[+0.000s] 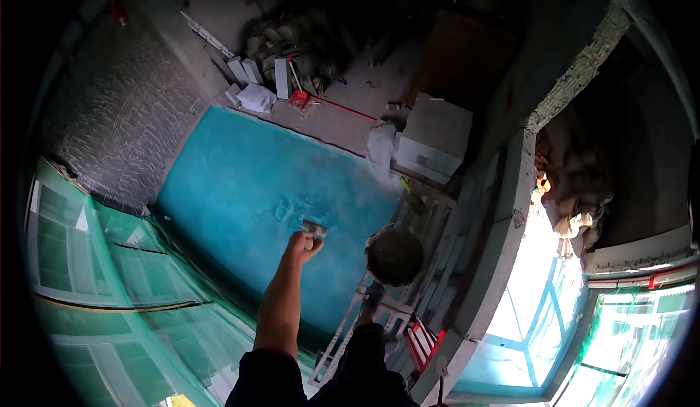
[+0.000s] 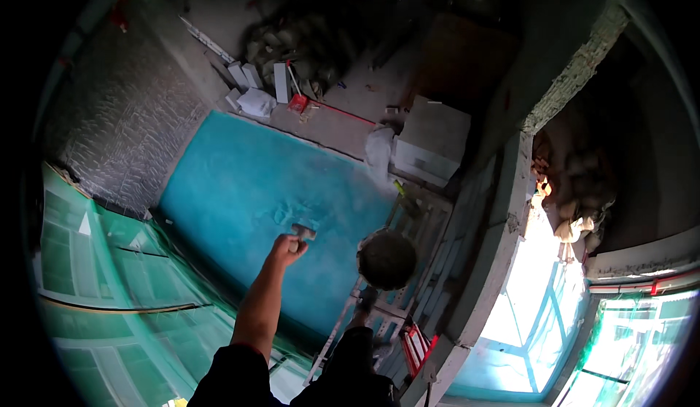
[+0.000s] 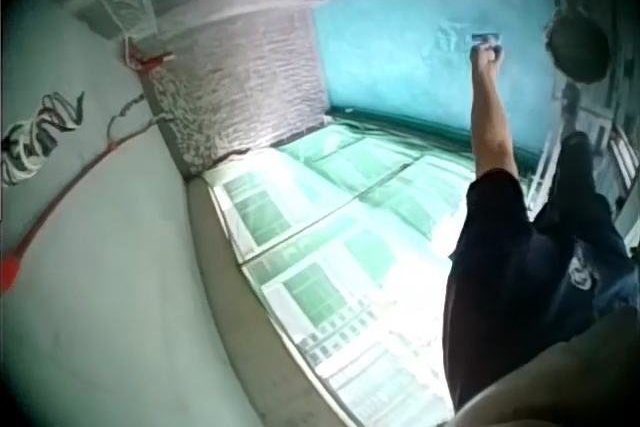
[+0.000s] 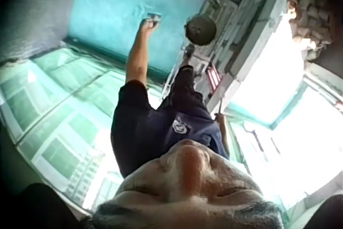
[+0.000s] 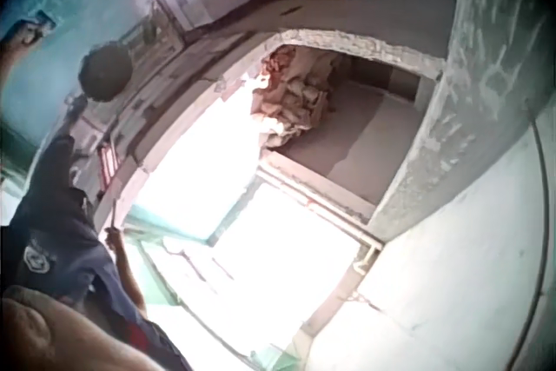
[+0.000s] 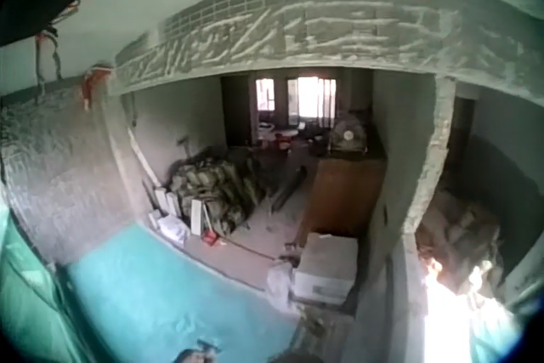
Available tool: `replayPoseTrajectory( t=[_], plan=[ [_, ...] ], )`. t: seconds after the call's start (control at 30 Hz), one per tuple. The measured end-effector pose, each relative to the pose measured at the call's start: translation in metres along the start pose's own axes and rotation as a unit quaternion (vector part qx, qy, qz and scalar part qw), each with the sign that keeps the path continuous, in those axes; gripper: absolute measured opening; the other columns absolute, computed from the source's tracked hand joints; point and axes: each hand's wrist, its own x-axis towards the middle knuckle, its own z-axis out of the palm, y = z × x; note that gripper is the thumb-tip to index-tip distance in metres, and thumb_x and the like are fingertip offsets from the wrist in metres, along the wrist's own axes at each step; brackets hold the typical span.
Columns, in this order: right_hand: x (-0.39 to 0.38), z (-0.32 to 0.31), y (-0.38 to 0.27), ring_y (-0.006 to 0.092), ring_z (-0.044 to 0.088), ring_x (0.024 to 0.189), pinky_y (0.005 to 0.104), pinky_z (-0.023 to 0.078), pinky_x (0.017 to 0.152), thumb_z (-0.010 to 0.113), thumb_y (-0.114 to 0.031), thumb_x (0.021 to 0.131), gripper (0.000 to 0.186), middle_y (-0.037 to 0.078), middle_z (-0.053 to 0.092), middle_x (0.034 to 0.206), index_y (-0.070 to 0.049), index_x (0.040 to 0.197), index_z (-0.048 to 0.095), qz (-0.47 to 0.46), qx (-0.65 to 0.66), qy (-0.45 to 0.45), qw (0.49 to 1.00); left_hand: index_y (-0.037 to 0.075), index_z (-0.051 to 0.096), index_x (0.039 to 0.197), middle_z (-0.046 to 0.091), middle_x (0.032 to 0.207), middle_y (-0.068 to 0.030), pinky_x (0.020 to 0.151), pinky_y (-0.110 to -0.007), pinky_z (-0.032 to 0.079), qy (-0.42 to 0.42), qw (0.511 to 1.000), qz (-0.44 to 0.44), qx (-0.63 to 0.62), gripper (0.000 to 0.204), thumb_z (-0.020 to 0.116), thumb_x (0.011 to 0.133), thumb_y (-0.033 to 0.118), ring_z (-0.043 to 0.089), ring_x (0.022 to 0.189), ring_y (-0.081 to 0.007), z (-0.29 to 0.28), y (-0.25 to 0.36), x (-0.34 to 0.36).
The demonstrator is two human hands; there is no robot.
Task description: The person applies mortar to the top of a low concrete block wall using two different sized trowels, picking up mortar from a bucket on a metal scaffold and spreading it along the wall edge.
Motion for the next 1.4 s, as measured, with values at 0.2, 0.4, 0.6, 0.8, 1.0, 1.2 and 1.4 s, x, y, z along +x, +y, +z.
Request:
replayPoseTrajectory(
  t=[0.2,0.4,0.6,0.8,1.0,1.2,1.4],
  plan=[
    [-0.007,0.006,-0.023,0.0132,0.047,0.044,0.0281,0.036,0.037,0.047,-0.015,0.095,0.022,0.003,0.051,0.057,0.000,0.094,0.063,0.007,0.092,-0.011,0.996,0.000,0.048,0.119,0.055,0.108,-0.0167,0.091,-0.045,0.047,0.001,0.983,0.140,0.114,0.036,0.051,0.094,0.026,0.061,0.097,-0.0318,0.170,0.096,-0.013],
    [0.013,0.019,-0.053,0.0142,0.050,0.045,0.0301,0.039,0.039,0.050,-0.021,0.091,0.022,0.005,0.056,0.059,-0.002,0.092,0.063,-0.016,-0.013,-0.021,1.000,0.008,0.058,0.096,0.064,0.088,-0.0050,0.071,-0.039,0.050,-0.015,0.918,0.097,0.385,0.025,0.057,0.087,0.031,0.065,0.081,-0.0192,0.081,0.003,0.016],
    [0.006,0.028,-0.047,0.0166,0.057,0.050,0.0306,0.043,0.043,0.051,-0.016,0.088,0.019,0.007,0.059,0.063,-0.003,0.093,0.064,-0.069,-0.019,-0.080,0.994,0.001,0.061,0.067,0.054,0.062,-0.0223,0.052,-0.051,0.040,-0.167,0.622,-0.012,0.765,0.035,0.058,0.083,0.032,0.055,0.057,-0.0358,-0.188,-0.191,-0.045],
    [0.032,0.022,0.024,0.0183,0.061,0.062,0.0315,0.047,0.054,0.055,-0.014,0.083,0.016,0.008,0.062,0.068,-0.008,0.092,0.067,-0.205,-0.101,-0.094,0.969,0.005,0.067,0.084,0.058,0.072,-0.0198,0.057,-0.047,0.043,-0.338,0.354,-0.249,0.836,0.022,0.056,0.086,0.024,0.056,0.062,-0.0335,-0.281,-0.299,-0.114],
    [0.062,0.014,0.086,0.0237,0.062,0.069,0.0365,0.048,0.059,0.055,-0.017,0.085,0.018,0.011,0.066,0.081,-0.010,0.093,0.069,-0.148,-0.219,-0.132,0.955,0.005,0.062,0.086,0.054,0.070,-0.0179,0.060,-0.046,0.042,-0.434,0.347,-0.034,0.831,0.021,0.053,0.089,0.023,0.052,0.060,-0.0314,-0.254,-0.256,-0.082],
    [0.029,0.010,0.078,0.0208,0.065,0.074,0.0371,0.050,0.067,0.062,-0.023,0.079,0.019,0.009,0.068,0.083,-0.011,0.091,0.071,0.062,-0.239,0.022,0.969,0.003,0.047,0.070,0.045,0.062,-0.0077,0.057,-0.038,0.041,-0.164,0.755,-0.013,0.635,0.027,0.052,0.090,0.021,0.047,0.054,-0.0235,-0.102,-0.225,-0.100],
    [0.001,0.036,0.076,0.0189,0.050,0.044,0.0319,0.036,0.040,0.057,-0.026,0.084,0.020,0.012,0.061,0.062,-0.007,0.080,0.060,0.135,0.109,-0.004,0.985,0.003,0.061,0.078,0.060,0.069,-0.0088,0.058,-0.034,0.047,-0.154,0.699,-0.038,0.697,0.026,0.054,0.086,0.027,0.059,0.063,-0.0196,-0.118,-0.233,-0.118]
  ],
)
